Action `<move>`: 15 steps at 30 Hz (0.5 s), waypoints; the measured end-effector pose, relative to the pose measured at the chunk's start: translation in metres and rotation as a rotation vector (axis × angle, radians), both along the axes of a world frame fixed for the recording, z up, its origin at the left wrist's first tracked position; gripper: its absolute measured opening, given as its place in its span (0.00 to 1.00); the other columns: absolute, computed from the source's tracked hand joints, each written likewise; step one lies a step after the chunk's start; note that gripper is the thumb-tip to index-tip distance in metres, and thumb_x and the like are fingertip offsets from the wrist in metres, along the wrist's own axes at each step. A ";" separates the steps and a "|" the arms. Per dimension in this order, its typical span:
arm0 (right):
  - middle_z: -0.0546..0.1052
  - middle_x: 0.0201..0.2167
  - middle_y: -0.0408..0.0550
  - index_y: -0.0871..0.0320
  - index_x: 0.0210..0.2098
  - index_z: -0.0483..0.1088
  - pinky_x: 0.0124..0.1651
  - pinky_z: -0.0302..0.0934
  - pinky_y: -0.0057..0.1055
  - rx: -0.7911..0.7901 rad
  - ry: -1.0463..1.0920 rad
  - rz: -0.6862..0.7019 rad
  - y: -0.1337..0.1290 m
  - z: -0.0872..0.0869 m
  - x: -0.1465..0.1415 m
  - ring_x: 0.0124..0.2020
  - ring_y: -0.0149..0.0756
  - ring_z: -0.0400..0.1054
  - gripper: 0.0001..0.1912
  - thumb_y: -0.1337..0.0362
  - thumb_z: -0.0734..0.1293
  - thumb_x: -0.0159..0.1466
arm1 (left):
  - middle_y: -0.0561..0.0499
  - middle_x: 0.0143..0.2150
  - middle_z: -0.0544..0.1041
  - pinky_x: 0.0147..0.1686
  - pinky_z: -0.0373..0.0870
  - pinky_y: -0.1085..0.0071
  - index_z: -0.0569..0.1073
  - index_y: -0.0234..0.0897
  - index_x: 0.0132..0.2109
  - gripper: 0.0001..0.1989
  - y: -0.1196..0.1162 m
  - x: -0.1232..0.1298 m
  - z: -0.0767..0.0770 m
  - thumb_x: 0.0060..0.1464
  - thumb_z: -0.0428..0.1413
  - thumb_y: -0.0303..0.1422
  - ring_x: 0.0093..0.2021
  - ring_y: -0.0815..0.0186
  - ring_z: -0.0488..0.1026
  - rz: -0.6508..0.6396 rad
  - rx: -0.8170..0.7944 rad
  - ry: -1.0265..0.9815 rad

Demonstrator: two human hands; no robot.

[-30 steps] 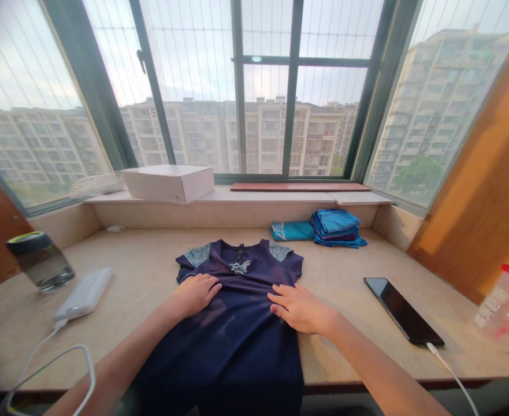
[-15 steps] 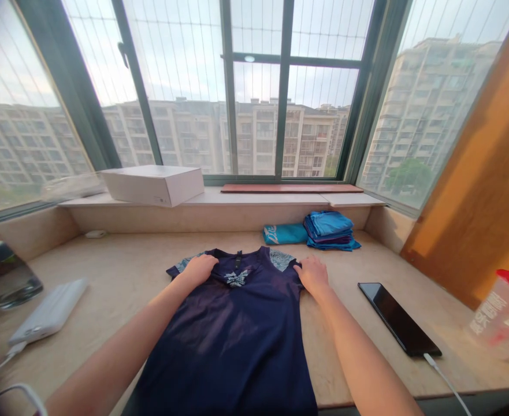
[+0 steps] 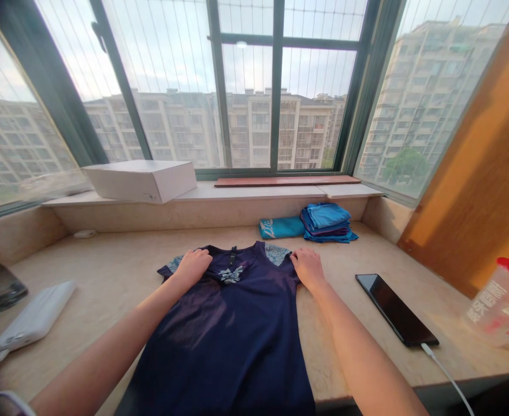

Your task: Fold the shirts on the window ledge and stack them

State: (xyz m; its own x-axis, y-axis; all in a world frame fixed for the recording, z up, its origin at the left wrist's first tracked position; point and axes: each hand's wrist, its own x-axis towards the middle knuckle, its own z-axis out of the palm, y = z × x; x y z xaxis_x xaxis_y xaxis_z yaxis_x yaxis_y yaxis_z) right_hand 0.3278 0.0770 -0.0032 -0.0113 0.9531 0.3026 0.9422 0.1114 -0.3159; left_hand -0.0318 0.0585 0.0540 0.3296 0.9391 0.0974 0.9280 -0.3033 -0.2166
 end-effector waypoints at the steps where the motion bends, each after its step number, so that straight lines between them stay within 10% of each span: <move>1: 0.78 0.42 0.53 0.57 0.40 0.75 0.50 0.56 0.36 0.007 0.032 0.003 0.000 0.000 0.000 0.49 0.46 0.69 0.11 0.62 0.61 0.71 | 0.37 0.43 0.79 0.48 0.66 0.59 0.79 0.33 0.38 0.13 0.000 0.001 -0.001 0.61 0.50 0.19 0.48 0.50 0.76 -0.004 0.007 -0.001; 10: 0.79 0.41 0.51 0.56 0.48 0.71 0.45 0.64 0.34 0.051 0.363 0.049 0.005 0.000 -0.003 0.41 0.41 0.74 0.12 0.59 0.61 0.68 | 0.41 0.46 0.80 0.49 0.68 0.63 0.77 0.36 0.49 0.12 0.009 0.009 -0.003 0.66 0.50 0.27 0.50 0.54 0.77 -0.096 -0.033 -0.053; 15: 0.76 0.46 0.50 0.57 0.61 0.63 0.37 0.69 0.31 -0.021 0.800 0.247 0.001 0.002 -0.011 0.35 0.35 0.74 0.31 0.54 0.68 0.61 | 0.46 0.55 0.80 0.50 0.70 0.67 0.68 0.42 0.64 0.21 -0.004 0.006 -0.009 0.64 0.54 0.32 0.53 0.57 0.77 -0.202 -0.184 -0.250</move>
